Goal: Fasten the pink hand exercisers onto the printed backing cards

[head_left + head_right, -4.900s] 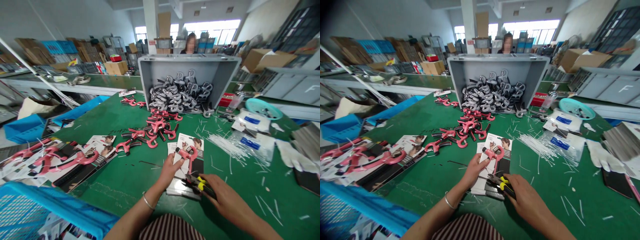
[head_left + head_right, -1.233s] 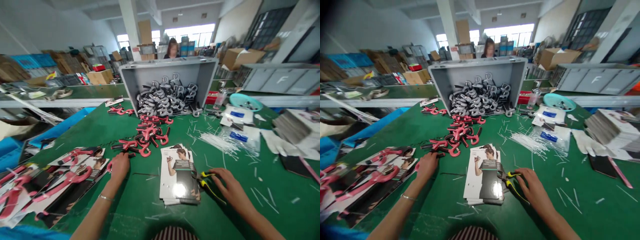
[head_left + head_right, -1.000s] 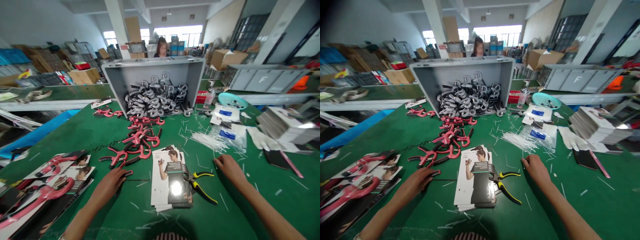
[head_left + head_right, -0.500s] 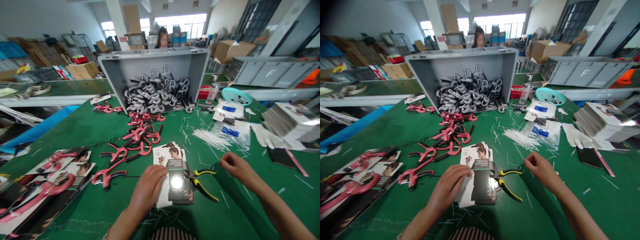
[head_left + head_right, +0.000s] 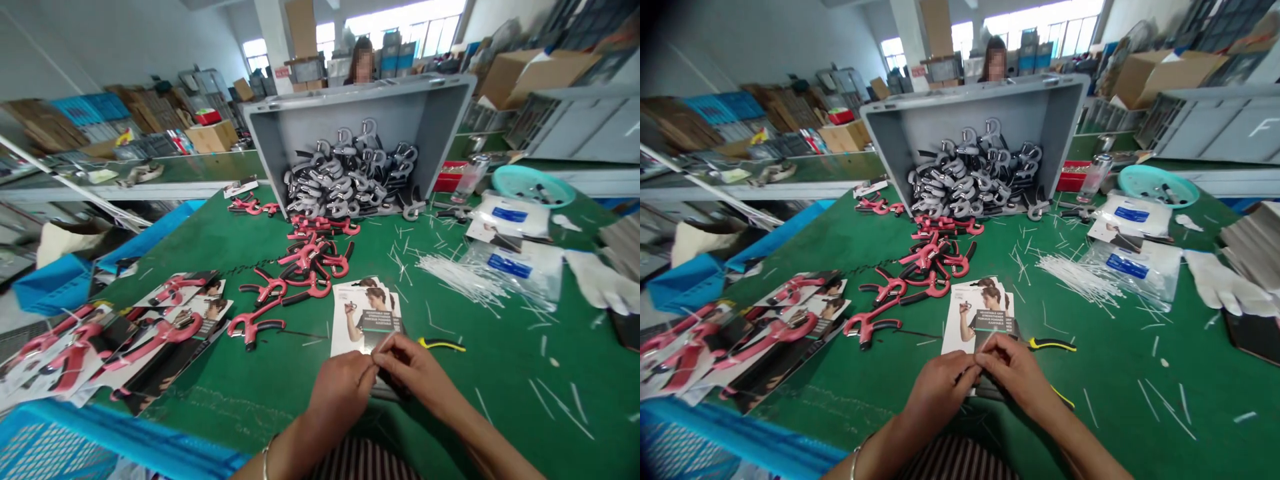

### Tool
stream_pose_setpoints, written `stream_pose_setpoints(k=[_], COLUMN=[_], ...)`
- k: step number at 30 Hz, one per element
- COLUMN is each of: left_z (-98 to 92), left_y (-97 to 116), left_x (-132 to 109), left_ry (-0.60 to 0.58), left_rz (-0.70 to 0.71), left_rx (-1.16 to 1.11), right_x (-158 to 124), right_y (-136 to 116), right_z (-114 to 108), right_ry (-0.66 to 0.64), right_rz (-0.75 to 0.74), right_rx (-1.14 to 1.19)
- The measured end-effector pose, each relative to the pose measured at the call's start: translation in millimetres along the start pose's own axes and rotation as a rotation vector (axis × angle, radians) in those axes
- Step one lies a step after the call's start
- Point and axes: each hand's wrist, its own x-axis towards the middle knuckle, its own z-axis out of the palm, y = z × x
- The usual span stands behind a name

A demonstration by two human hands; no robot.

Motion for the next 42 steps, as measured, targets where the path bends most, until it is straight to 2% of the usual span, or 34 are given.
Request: stream_pose_setpoints(k=[3, 5, 7, 8, 11, 14, 17, 20, 23, 27, 31, 34, 42], left_z=[-9.3, -14.0, -13.3, -10.7, 0.9, 4.5, -5.9, -22.3, -32.6, -30.8, -27.3, -28.8, -31.2], left_y=[-8.4, -23.9, -46.0, -57.8, -87.5, -100.1, -97.0, -85.6, -75.0, -70.3, -72.4, -73.3, -69.5], left_x=[0.4, 5.1, 13.2, 18.0, 30.3, 34.4, 29.1, 17.2, 5.2, -3.9, -9.1, -11.8, -4.0], left_ry=[0.016, 0.157, 0.324, 0.364, 0.357, 0.443, 0.493, 0.501, 0.429, 0.391, 0.384, 0.368, 0.373], left_rz=[-0.013, -0.059, -0.166, -0.215, -0.293, -0.324, -0.410, -0.457, -0.448, -0.425, -0.421, -0.414, -0.414], left_rx=[-0.063, -0.117, -0.129, -0.142, -0.277, -0.424, -0.615, -0.819, -0.937, -0.972, -0.970, -0.980, -0.997], right_x=[3.6, 2.7, 1.5, 1.2, 2.1, 3.8, 4.3, 5.1, 10.2, 23.6, 35.2, 39.1, 41.6], right_y=[5.7, 7.9, 8.6, 8.5, 7.9, 8.8, 10.1, 7.0, -1.5, -7.7, 1.0, 8.5, 19.7], right_z=[3.4, 2.5, 1.8, 2.1, 5.9, 10.6, 10.4, 3.6, -2.5, 6.1, 24.7, 32.5, 31.5], right_ry=[0.076, 0.075, 0.034, 0.011, -0.010, -0.019, -0.025, 0.048, 0.219, 0.388, 0.366, 0.357, 0.302], right_rz=[0.025, 0.058, 0.069, 0.067, 0.070, 0.067, 0.074, 0.035, -0.136, -0.352, -0.416, -0.422, -0.424], right_rx=[-0.021, 0.013, 0.049, 0.065, 0.097, 0.116, 0.144, 0.160, 0.107, -0.079, -0.324, -0.377, -0.454])
